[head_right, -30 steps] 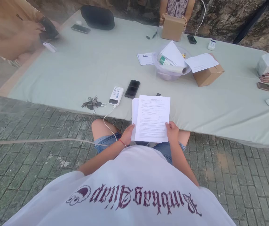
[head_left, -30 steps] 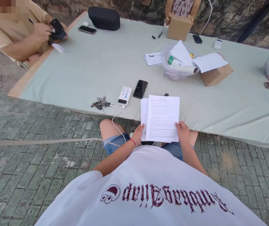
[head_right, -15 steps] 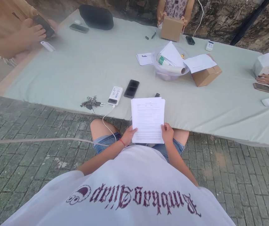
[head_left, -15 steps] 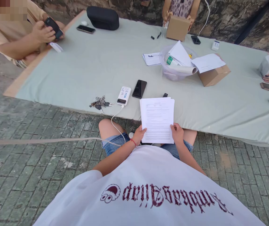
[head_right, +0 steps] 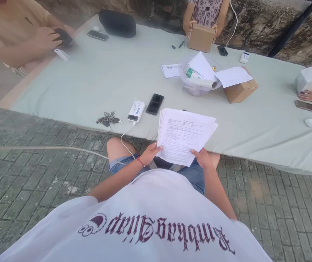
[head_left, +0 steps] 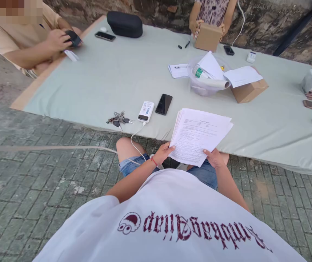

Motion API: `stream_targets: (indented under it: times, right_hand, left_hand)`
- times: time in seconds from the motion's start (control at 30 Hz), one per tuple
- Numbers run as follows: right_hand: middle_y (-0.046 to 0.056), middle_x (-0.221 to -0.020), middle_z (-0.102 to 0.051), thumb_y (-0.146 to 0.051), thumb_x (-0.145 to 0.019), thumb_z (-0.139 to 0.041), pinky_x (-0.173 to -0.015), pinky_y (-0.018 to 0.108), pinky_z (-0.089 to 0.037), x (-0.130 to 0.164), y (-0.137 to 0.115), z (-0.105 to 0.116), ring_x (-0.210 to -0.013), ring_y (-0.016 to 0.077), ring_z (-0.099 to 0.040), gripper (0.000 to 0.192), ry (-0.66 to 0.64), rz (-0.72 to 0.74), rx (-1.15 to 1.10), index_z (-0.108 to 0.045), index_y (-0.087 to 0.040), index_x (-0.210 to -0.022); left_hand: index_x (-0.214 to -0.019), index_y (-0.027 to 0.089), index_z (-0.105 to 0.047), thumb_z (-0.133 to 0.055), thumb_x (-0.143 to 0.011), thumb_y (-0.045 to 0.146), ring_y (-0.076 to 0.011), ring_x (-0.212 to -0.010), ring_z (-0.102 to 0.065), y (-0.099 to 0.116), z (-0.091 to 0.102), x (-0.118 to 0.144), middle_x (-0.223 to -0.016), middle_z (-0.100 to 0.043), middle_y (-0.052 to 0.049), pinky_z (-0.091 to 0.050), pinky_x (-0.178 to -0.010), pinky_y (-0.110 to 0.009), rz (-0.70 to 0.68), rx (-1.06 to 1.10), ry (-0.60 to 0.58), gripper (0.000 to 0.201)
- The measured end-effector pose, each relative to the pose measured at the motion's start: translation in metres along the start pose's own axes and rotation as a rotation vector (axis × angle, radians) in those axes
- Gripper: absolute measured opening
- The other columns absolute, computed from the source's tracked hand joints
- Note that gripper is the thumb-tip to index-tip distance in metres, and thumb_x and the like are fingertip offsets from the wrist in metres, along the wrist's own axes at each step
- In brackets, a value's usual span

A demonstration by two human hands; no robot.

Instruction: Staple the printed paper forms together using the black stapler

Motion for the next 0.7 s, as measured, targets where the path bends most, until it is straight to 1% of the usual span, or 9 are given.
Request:
stream_targets:
  times: [0.1, 0.17, 0.23, 0.33, 0.4, 0.47, 0.57, 0.63, 0.7]
  right_hand:
    - [0.008, -0.147, -0.063, -0.048, -0.066, -0.094, -0.12, 0.057, -0.045, -0.011, -0.023, -0.002, -0.141, 0.034, -0.056, 0.089, 0.04, 0.068, 0.073, -0.058, -0.029, -0.145]
    - [0.006, -0.145, -0.066, -0.047, -0.068, -0.093, -0.127, 0.055, -0.037, -0.022, -0.049, 0.0, -0.144, 0.0311, -0.053, 0.089, 0.102, 0.171, 0.18, -0.056, -0.03, -0.147]
    - [0.004, -0.142, -0.068, -0.049, -0.073, -0.089, -0.13, 0.051, -0.031, -0.032, -0.079, -0.001, -0.146, 0.0279, -0.05, 0.085, 0.129, 0.3, 0.271, -0.055, -0.031, -0.149]
    - [0.004, -0.139, -0.07, -0.05, -0.076, -0.086, -0.129, 0.048, -0.033, -0.042, -0.116, -0.007, -0.146, 0.0259, -0.05, 0.08, 0.1, 0.433, 0.337, -0.056, -0.03, -0.148]
    - [0.005, -0.134, -0.072, -0.051, -0.076, -0.086, -0.127, 0.047, -0.036, -0.046, -0.128, -0.01, -0.142, 0.0266, -0.054, 0.076, 0.065, 0.452, 0.364, -0.06, -0.028, -0.144]
    - [0.007, -0.13, -0.074, -0.052, -0.073, -0.087, -0.123, 0.049, -0.041, -0.048, -0.13, -0.011, -0.136, 0.0295, -0.059, 0.071, 0.022, 0.43, 0.388, -0.066, -0.025, -0.136]
    - [0.008, -0.123, -0.076, -0.053, -0.07, -0.089, -0.114, 0.051, -0.049, -0.049, -0.125, -0.012, -0.123, 0.0329, -0.066, 0.057, -0.038, 0.37, 0.441, -0.076, -0.024, -0.118]
    - [0.007, -0.119, -0.078, -0.053, -0.073, -0.086, -0.109, 0.049, -0.052, -0.048, -0.122, -0.012, -0.117, 0.0324, -0.068, 0.045, -0.064, 0.35, 0.464, -0.079, -0.027, -0.108]
    - [0.006, -0.115, -0.078, -0.055, -0.077, -0.081, -0.106, 0.048, -0.053, -0.046, -0.121, -0.013, -0.113, 0.0313, -0.07, 0.038, -0.081, 0.344, 0.454, -0.081, -0.028, -0.104]
  left_hand:
    - [-0.106, 0.015, -0.078, -0.076, -0.079, 0.064, -0.0284, -0.104, -0.07, 0.022, 0.0, -0.022, -0.106, -0.08, -0.008, -0.052, -0.101, -0.044, -0.056, -0.088, -0.052, 0.056]
    - [-0.105, 0.015, -0.078, -0.08, -0.075, 0.062, -0.029, -0.103, -0.071, 0.044, 0.004, -0.04, -0.104, -0.08, -0.008, -0.052, -0.101, -0.045, -0.126, -0.1, -0.045, 0.056]
    - [-0.105, 0.014, -0.078, -0.082, -0.075, 0.058, -0.0301, -0.106, -0.071, 0.07, 0.005, -0.056, -0.107, -0.08, -0.009, -0.051, -0.104, -0.047, -0.207, -0.126, -0.047, 0.053]
    - [-0.105, 0.015, -0.078, -0.084, -0.074, 0.053, -0.0322, -0.112, -0.07, 0.108, 0.005, -0.071, -0.11, -0.08, -0.009, -0.049, -0.108, -0.048, -0.342, -0.19, -0.034, 0.05]
    - [-0.105, 0.015, -0.078, -0.086, -0.072, 0.052, -0.0335, -0.115, -0.069, 0.123, 0.005, -0.076, -0.112, -0.079, -0.01, -0.048, -0.109, -0.049, -0.384, -0.217, -0.028, 0.05]
    - [-0.108, 0.015, -0.077, -0.088, -0.069, 0.05, -0.0343, -0.116, -0.068, 0.129, 0.007, -0.079, -0.113, -0.079, -0.012, -0.048, -0.109, -0.049, -0.376, -0.208, -0.016, 0.054]
    - [-0.109, 0.016, -0.077, -0.09, -0.066, 0.044, -0.0334, -0.117, -0.066, 0.128, 0.007, -0.079, -0.114, -0.077, -0.012, -0.045, -0.11, -0.047, -0.344, -0.2, -0.013, 0.054]
    - [-0.105, 0.017, -0.078, -0.089, -0.066, 0.039, -0.0326, -0.118, -0.066, 0.126, 0.003, -0.078, -0.115, -0.076, -0.012, -0.044, -0.111, -0.045, -0.332, -0.213, -0.051, 0.046]
    - [-0.105, 0.018, -0.078, -0.087, -0.067, 0.036, -0.0323, -0.118, -0.066, 0.123, -0.002, -0.078, -0.117, -0.075, -0.013, -0.044, -0.108, -0.044, -0.311, -0.212, -0.104, 0.043]
Point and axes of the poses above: each hand's wrist, its own x-axis away from the middle knuckle, its own z-axis out of the back of the hand, y = z × x, the point moved 10 cm from there along -x, towards the middle knuckle
